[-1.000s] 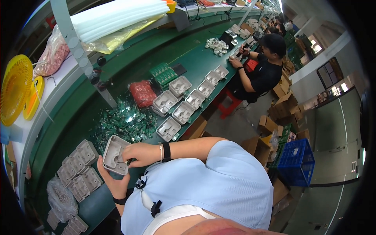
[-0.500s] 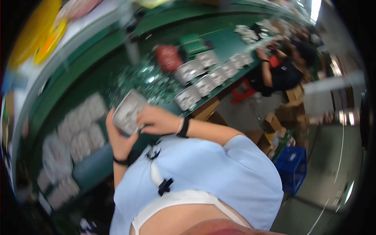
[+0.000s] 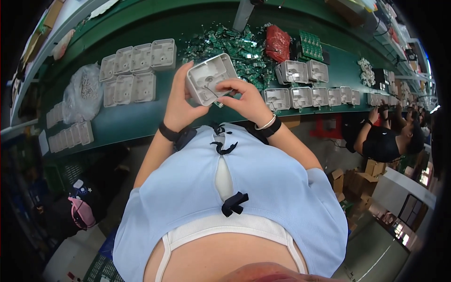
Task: The person picks up a plastic housing and a circuit board, threads a wire through the housing, and presses the board into place. They repeat this process for several units, setting completed assemblies aside and reaching for new components from the piles on the workbench.
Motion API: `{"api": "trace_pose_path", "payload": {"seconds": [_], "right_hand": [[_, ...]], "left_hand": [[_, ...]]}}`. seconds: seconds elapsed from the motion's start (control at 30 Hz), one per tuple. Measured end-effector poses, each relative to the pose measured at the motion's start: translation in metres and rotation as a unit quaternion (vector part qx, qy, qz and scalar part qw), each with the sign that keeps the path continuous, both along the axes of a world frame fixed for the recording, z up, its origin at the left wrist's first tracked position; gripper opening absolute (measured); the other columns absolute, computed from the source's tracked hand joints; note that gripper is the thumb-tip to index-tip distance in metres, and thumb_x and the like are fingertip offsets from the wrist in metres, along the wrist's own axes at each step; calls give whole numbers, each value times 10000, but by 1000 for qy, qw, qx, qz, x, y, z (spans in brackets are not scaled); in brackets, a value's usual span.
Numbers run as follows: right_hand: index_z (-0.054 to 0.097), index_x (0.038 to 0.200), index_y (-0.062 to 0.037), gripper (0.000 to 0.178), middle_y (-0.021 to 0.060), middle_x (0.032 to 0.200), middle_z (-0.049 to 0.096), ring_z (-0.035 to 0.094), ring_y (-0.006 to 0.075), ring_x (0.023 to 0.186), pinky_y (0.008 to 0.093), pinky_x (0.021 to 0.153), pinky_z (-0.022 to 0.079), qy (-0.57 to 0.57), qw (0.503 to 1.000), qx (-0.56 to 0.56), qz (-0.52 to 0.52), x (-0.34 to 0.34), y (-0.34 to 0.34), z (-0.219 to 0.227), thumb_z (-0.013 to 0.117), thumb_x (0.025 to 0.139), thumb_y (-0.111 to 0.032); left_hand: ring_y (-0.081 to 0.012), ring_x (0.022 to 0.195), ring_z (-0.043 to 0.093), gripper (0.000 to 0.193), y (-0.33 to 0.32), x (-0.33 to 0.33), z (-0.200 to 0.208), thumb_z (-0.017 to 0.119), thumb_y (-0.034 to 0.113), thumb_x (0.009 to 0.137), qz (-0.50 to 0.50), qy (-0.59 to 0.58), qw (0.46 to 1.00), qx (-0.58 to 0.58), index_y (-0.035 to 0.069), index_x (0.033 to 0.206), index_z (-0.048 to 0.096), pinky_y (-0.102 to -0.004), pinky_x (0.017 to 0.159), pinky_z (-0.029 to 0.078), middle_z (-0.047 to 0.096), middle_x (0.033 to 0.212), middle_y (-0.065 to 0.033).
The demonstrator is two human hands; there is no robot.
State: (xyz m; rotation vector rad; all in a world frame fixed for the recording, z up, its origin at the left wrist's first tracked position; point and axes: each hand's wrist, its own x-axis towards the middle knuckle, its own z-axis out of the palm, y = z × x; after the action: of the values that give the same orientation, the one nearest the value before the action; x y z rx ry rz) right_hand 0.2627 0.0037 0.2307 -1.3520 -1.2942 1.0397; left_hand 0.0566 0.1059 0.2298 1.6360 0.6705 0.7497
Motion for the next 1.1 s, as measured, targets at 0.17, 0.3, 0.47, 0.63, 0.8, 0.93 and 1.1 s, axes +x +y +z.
{"api": "trace_pose_path", "payload": {"seconds": [0.17, 0.3, 0.47, 0.63, 0.8, 0.93, 1.1], "right_hand": [[741, 1097, -65, 239, 98, 1072, 728, 679, 280, 990, 387, 852, 535, -158, 984, 72, 25, 4, -1, -15, 778, 863, -93], [730, 1058, -76, 187, 107, 1026, 713, 672, 298, 990, 415, 845, 531, -293, 949, 96, 68, 5, -12, -32, 745, 879, -130], [696, 976, -89, 101, 85, 966, 690, 668, 295, 958, 429, 844, 523, -364, 923, 77, 96, 8, -37, -80, 679, 886, -132], [678, 936, -104, 96, 66, 964, 685, 675, 266, 963, 412, 844, 530, -403, 909, 67, 81, 10, -73, -132, 641, 850, -127], [673, 953, -87, 131, 60, 974, 678, 668, 271, 963, 406, 854, 530, -446, 891, 26, 84, 29, -95, -164, 628, 833, -117], [681, 991, -78, 184, 65, 998, 681, 660, 273, 991, 402, 869, 524, -468, 879, 12, 91, 38, -99, -170, 623, 819, -114], [680, 1013, -79, 202, 63, 1055, 682, 645, 261, 1033, 396, 887, 509, -527, 839, -14, 133, 53, -101, -179, 600, 835, -131]], "left_hand": [[-295, 1369, 522, 1106, 3, 3, -15, 815, -34, 656, -52, -9, 995, -88, 120, 1602, 263, -413, 1034, 556, 351, 1549, -128], [-296, 1329, 562, 1135, 8, 5, -45, 801, -76, 662, -115, 8, 974, -193, 134, 1614, 220, -408, 1012, 569, 393, 1530, -145], [-260, 1262, 616, 1178, 2, 16, -105, 735, -157, 674, -200, 48, 946, -249, 190, 1636, 150, -395, 979, 579, 374, 1556, -134], [-251, 1258, 613, 1170, -18, 33, -169, 728, -163, 703, -243, 64, 913, -320, 202, 1640, 130, -394, 961, 583, 363, 1569, -147], [-249, 1189, 660, 1188, -35, 59, -197, 801, -104, 730, -253, 135, 907, -310, 203, 1642, 104, -371, 929, 588, 395, 1553, -158], [-243, 1087, 702, 1095, -30, 57, -204, 843, -16, 768, -235, 208, 915, -252, 153, 1620, 176, -343, 871, 590, 482, 1466, -177], [-251, 925, 711, 725, -9, 1, -206, 848, 93, 811, -159, 257, 948, -102, 46, 1436, 485, -352, 774, 580, 606, 1272, -172]]}}
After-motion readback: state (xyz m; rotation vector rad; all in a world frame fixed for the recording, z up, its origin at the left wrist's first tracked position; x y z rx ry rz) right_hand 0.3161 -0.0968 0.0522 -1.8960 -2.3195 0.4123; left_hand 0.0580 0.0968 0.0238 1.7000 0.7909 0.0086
